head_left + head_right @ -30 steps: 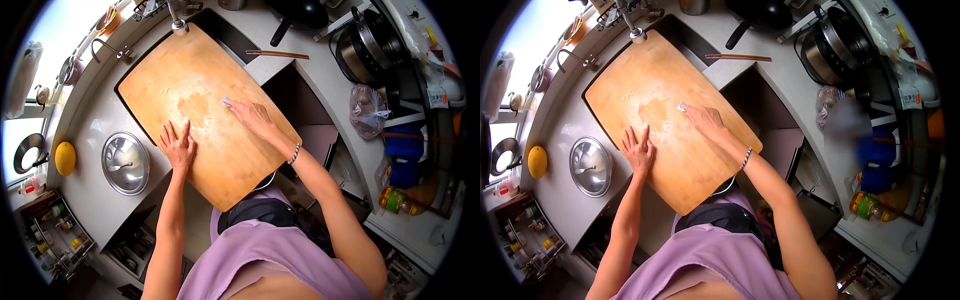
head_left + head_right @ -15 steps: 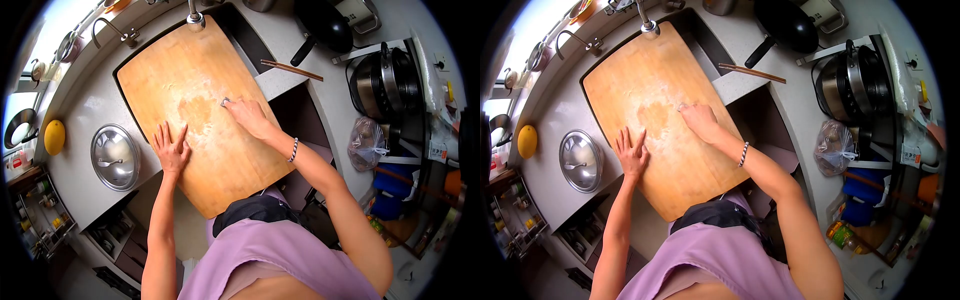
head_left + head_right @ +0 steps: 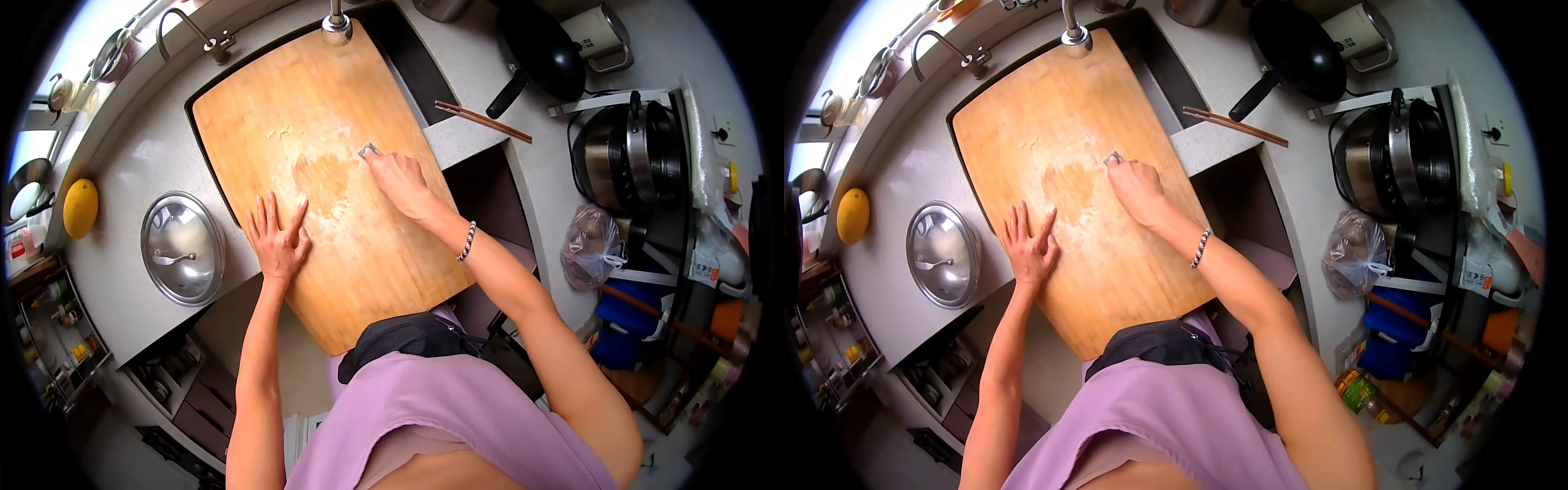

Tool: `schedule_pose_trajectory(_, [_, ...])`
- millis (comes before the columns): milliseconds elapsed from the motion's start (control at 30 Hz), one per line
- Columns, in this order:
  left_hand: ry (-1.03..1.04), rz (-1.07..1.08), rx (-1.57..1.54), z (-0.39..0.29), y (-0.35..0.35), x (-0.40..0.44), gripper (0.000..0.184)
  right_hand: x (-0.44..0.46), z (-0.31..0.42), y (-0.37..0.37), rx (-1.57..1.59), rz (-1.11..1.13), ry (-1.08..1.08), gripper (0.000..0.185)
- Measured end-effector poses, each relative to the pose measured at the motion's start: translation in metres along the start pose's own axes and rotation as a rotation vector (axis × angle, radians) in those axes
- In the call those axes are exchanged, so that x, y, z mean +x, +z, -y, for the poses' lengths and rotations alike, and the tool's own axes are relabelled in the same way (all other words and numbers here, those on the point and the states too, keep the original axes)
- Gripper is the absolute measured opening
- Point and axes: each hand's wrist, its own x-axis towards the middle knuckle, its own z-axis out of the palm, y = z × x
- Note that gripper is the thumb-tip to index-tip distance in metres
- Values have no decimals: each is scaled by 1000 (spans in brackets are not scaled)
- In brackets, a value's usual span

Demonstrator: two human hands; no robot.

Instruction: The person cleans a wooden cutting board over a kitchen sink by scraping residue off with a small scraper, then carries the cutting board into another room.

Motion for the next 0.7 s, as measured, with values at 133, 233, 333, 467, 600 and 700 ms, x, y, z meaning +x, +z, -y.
schedule_pose_trajectory(133, [-10,0,-17,1,1,6,54,6,2,-3,-15,46,26,14])
schedule_pose_trajectory(233, [-5,0,-25,-1,-1,-2,54,2,4,1,30,44,46,14])
schedule_pose_trajectory(333, [-12,-20,-30,1,0,4,54,4,2,0,25,52,42,14])
schedule_pose_trajectory(467, [2,-15,-41,1,-2,-4,54,22,-1,-1,62,50,47,14])
schedule_pose_trajectory(600, [-20,-30,-37,3,1,4,54,6,-8,3,54,42,-29,15])
schedule_pose_trajectory(700, [-13,-38,-54,2,-1,-1,55,8,-3,0,36,86,12,15])
